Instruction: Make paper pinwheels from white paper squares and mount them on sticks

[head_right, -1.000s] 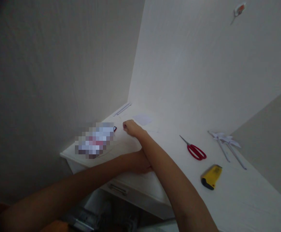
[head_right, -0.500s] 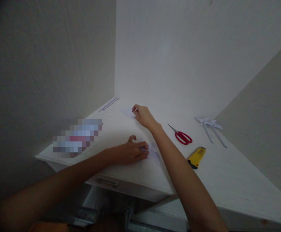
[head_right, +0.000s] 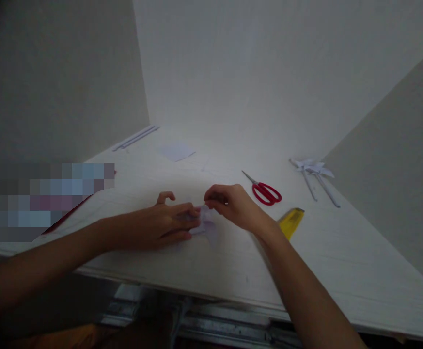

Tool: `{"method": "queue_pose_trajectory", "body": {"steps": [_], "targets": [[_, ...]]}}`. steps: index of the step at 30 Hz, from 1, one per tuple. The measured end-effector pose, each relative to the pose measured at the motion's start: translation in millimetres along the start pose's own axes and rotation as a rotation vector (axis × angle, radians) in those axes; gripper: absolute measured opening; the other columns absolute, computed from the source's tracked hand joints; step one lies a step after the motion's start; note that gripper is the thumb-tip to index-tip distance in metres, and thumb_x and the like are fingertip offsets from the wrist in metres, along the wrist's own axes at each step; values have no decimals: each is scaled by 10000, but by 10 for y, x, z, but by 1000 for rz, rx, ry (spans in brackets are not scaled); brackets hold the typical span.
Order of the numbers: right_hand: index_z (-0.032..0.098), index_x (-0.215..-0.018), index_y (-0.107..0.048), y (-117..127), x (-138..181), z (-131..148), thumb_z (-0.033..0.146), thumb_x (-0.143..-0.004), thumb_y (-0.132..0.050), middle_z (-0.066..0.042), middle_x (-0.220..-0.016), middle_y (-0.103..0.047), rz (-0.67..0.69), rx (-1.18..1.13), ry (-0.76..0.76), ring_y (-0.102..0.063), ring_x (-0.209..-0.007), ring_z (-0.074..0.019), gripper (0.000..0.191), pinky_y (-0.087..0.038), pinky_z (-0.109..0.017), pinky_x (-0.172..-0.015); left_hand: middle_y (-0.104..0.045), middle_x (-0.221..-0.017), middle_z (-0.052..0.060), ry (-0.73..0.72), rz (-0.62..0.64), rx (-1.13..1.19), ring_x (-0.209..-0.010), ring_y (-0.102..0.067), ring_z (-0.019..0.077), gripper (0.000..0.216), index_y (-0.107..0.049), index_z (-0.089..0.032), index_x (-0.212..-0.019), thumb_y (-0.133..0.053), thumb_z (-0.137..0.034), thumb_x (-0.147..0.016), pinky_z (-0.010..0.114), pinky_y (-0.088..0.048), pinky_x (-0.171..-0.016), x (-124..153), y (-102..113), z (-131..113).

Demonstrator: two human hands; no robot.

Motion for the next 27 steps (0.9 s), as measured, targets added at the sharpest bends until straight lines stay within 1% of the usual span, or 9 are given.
{"method": "queue_pose_trajectory", "body": {"steps": [3, 6, 8, 13, 19, 25, 27], "targets": [[151, -780, -618, -75, 16, 92, 147, -790, -494, -26, -730, -634, 25, 130, 112, -551, -633, -90, 124, -415, -205, -596, -516, -1166, 71, 23, 19, 24, -1056, -468, 154, 320, -513, -195, -1111, -299, -334, -918, 335, -214, -933, -9, -8, 19], [153, -791, -617, -77, 33, 157, 142, -804, -484, -28, -757, -628, 11, 225, 193, -548, -671, -93, 135, -408, -207, -624, -504, -1195, 63, 42, 33, 57, -1107, -437, 161, 310, -523, -214, -1108, -306, -324, -915, 332, -204, -941, -20, -23, 31], [154, -791, -616, -88, 33, 163, 139, -808, -478, -26, -754, -625, 20, 251, 196, -544, -670, -93, 140, -404, -209, -626, -498, -1211, 63, 58, 37, 70, -1126, -423, 164, 309, -523, -222, -1115, -311, -321, -912, 335, -195, -947, -23, -32, 41], [150, -774, -614, -130, 20, 159, 120, -805, -472, -21, -742, -623, 54, 265, 191, -537, -657, -88, 148, -393, -202, -620, -505, -1200, 68, 67, 42, 66, -1102, -440, 166, 324, -523, -219, -1132, -304, -316, -915, 358, -159, -962, -21, -40, 42], [148, -786, -612, -158, 23, 187, 107, -803, -475, -19, -747, -615, 75, 331, 229, -527, -655, -90, 143, -386, -202, -620, -499, -1197, 58, 79, 51, 80, -1066, -461, 164, 328, -523, -220, -1125, -302, -339, -913, 351, -171, -954, -14, -50, 61], [140, -830, -593, -246, 74, 257, 97, -830, -443, -41, -808, -596, 130, 409, 238, -538, -698, -113, 156, -397, -224, -638, -515, -1170, 47, 90, -1, 89, -1011, -496, 145, 317, -524, -227, -1127, -309, -322, -914, 353, -161, -957, 1, -42, 60], [140, -842, -587, -273, 90, 266, 88, -834, -431, -46, -813, -590, 141, 428, 239, -538, -704, -120, 164, -400, -229, -640, -519, -1170, 45, 104, -22, 100, -1020, -494, 143, 313, -523, -227, -1131, -308, -302, -915, 354, -157, -957, 7, -36, 61]]}}
Point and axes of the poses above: each hand's wrist, its own x-axis away from the middle knuckle, its own y-axis out of the back of the hand, z = x × y, the point moved 8 cm from there along -x, towards the middle knuckle
